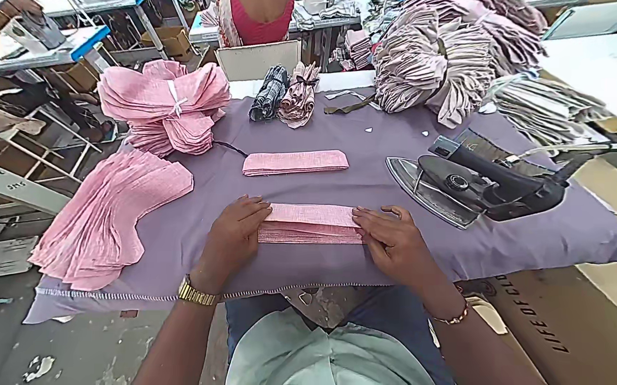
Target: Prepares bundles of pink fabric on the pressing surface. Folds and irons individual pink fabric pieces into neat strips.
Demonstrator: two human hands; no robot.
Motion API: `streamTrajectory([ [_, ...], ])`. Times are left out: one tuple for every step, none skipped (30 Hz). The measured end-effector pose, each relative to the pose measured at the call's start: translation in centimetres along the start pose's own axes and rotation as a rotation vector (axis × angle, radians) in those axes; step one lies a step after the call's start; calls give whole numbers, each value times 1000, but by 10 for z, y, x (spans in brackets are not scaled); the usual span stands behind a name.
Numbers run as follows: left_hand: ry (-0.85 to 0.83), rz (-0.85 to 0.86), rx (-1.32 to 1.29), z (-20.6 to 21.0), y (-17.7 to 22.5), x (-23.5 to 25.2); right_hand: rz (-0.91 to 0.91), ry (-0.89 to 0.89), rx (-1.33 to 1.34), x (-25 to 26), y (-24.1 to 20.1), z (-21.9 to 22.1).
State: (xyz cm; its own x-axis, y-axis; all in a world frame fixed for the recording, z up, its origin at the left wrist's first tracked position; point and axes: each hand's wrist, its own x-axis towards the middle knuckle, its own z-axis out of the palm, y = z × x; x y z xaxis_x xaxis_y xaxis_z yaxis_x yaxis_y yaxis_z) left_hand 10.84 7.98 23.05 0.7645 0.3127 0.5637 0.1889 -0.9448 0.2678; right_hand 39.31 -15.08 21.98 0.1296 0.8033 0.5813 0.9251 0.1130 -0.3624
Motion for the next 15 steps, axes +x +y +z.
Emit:
streamTrajectory([
  [2, -11, -51, -2, 1, 0, -10, 10, 21, 1, -1, -1],
  [-15, -20, -120, -3, 0, 1, -6, 24, 44, 3, -3, -2],
  [-50, -34, -197, -4, -1, 1, 11, 49, 68, 6, -3, -3],
  [-86, -55, -254, -4, -1, 1, 33, 72, 87, 9, -4, -4],
  [-109, -79, -272, -4, -1, 2, 53, 91, 99, 12, -4, -3],
  [-110, -107, -259, -3, -1, 4, 65, 103, 91, 16, -3, -1],
  [-94, -133, -217, 0, 0, 7, 69, 93, 74, 20, -2, 2],
  [-69, -156, -155, 3, 1, 10, 70, 58, 57, 23, 0, 5],
  [-53, -169, -92, 5, 1, 14, 76, 10, 45, 27, 1, 8],
  [-52, -175, -58, 6, 0, 16, 87, -37, 38, 30, 2, 10],
  [-55, -175, -56, 6, 0, 18, 103, -71, 41, 33, 2, 12],
  [-65, -176, -66, 6, 0, 19, 118, -77, 60, 36, 4, 13],
  [-80, -181, -73, 5, 0, 19, 131, -70, 83, 37, 5, 14],
  [-99, -190, -71, 4, 1, 20, 142, -53, 111, 38, 7, 14],
  [-124, -201, -56, 3, 1, 19, 149, -31, 148, 39, 7, 15],
])
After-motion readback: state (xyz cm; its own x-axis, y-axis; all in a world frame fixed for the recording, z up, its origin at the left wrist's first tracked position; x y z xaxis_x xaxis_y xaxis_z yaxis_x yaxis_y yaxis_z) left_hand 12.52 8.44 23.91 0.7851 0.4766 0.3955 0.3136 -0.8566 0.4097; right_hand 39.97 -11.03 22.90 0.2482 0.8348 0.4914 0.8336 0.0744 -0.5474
